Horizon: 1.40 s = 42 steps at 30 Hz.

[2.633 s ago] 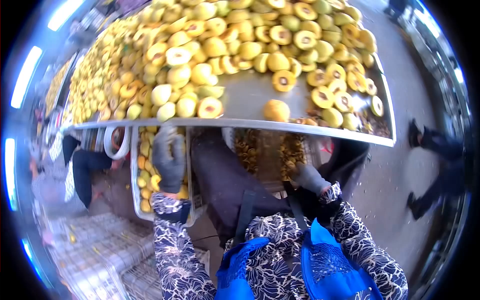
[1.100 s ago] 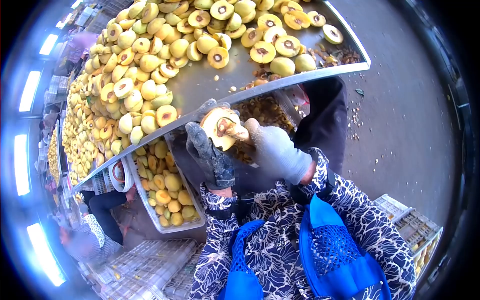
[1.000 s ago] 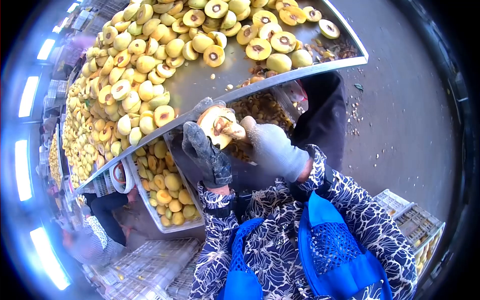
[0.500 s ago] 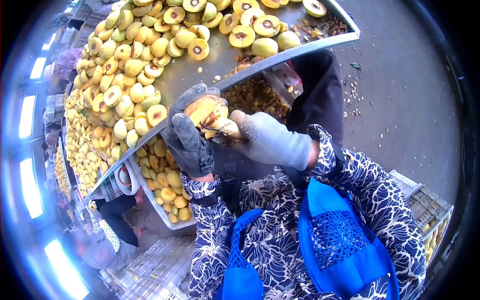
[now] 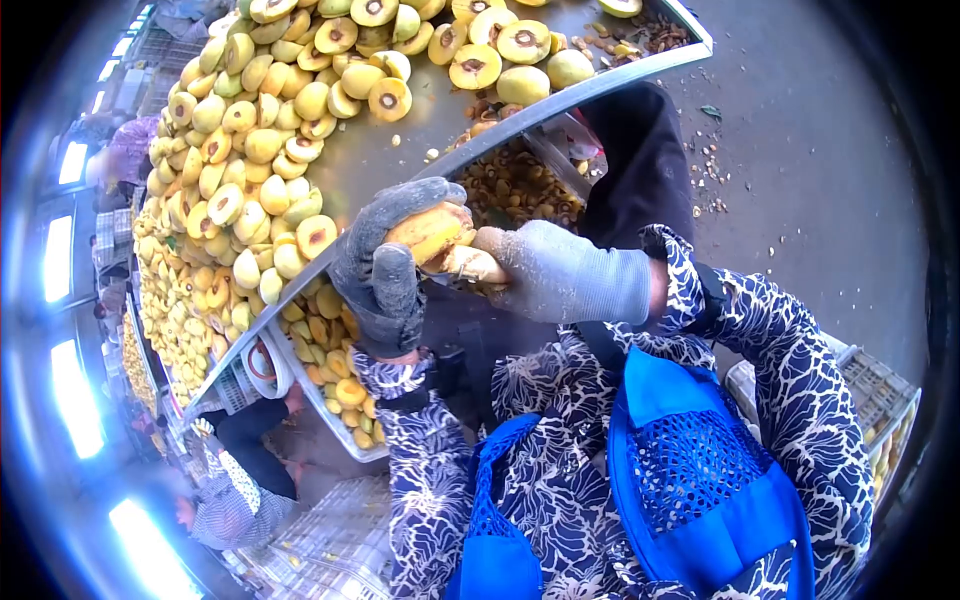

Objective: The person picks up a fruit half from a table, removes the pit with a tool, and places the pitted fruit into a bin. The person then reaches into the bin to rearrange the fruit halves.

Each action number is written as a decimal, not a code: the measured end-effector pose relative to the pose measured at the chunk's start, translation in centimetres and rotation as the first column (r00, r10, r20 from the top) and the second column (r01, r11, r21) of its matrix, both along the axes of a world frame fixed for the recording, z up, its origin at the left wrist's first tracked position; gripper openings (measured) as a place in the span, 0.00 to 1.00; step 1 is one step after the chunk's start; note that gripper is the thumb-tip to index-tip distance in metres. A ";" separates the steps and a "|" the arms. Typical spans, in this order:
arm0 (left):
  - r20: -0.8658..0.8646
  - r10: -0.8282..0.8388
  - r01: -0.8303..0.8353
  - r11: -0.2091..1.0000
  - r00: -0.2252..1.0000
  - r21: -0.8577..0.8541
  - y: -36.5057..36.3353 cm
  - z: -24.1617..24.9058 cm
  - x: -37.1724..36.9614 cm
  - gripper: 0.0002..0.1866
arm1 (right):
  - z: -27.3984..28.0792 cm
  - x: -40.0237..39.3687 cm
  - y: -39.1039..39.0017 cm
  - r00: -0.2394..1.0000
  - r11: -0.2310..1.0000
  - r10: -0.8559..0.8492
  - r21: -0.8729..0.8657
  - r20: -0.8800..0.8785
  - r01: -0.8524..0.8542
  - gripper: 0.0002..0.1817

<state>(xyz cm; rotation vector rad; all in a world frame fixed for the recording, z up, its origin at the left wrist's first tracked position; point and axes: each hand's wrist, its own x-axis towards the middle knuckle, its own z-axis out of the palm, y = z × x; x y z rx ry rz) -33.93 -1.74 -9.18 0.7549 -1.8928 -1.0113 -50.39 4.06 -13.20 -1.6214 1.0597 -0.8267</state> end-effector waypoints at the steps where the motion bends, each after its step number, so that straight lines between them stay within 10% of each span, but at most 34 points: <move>1: 0.038 -0.062 0.063 0.998 0.997 -0.005 -0.2 0.7 0.3 0.36 | -0.9 0.4 0.1 0.993 0.999 0.011 -0.047 0.121 -0.005 0.13; 8: -0.241 0.276 -0.240 0.956 0.931 0.167 0.8 -1.2 -1.3 0.33 | 0.2 0.3 -1.0 0.998 0.997 -0.028 -0.070 -0.060 0.024 0.11; 14: 0.052 0.117 -0.112 0.989 0.992 -0.095 -0.1 -0.2 -0.4 0.36 | 0.1 -0.3 -1.1 0.975 0.992 -0.038 -0.127 -0.221 0.010 0.12; 18: -0.178 0.153 -0.131 0.983 0.972 0.130 0.1 -1.8 -0.2 0.37 | -1.7 1.4 -0.7 0.985 0.996 0.021 -0.095 0.172 -0.005 0.15; 25: -0.359 0.408 -0.328 0.907 0.840 0.263 0.6 -3.7 -2.2 0.40 | -2.4 1.7 -1.0 0.964 0.977 -0.115 -0.204 -0.239 0.066 0.15; 35: -0.726 0.620 0.132 0.727 0.297 0.674 1.2 -5.3 -2.3 0.36 | -6.2 2.8 -3.3 0.927 0.815 -0.207 -0.580 -0.312 -0.013 0.14; 38: -0.830 0.503 0.386 0.734 0.242 0.558 0.7 -7.4 -0.5 0.35 | -6.5 2.7 -3.8 0.934 0.745 -0.208 -0.666 -0.291 -0.042 0.16; 42: -0.737 0.515 0.068 0.798 0.438 0.598 1.6 -7.9 -0.6 0.32 | -6.5 1.9 -4.1 0.984 0.778 -0.070 -0.626 -0.166 -0.050 0.27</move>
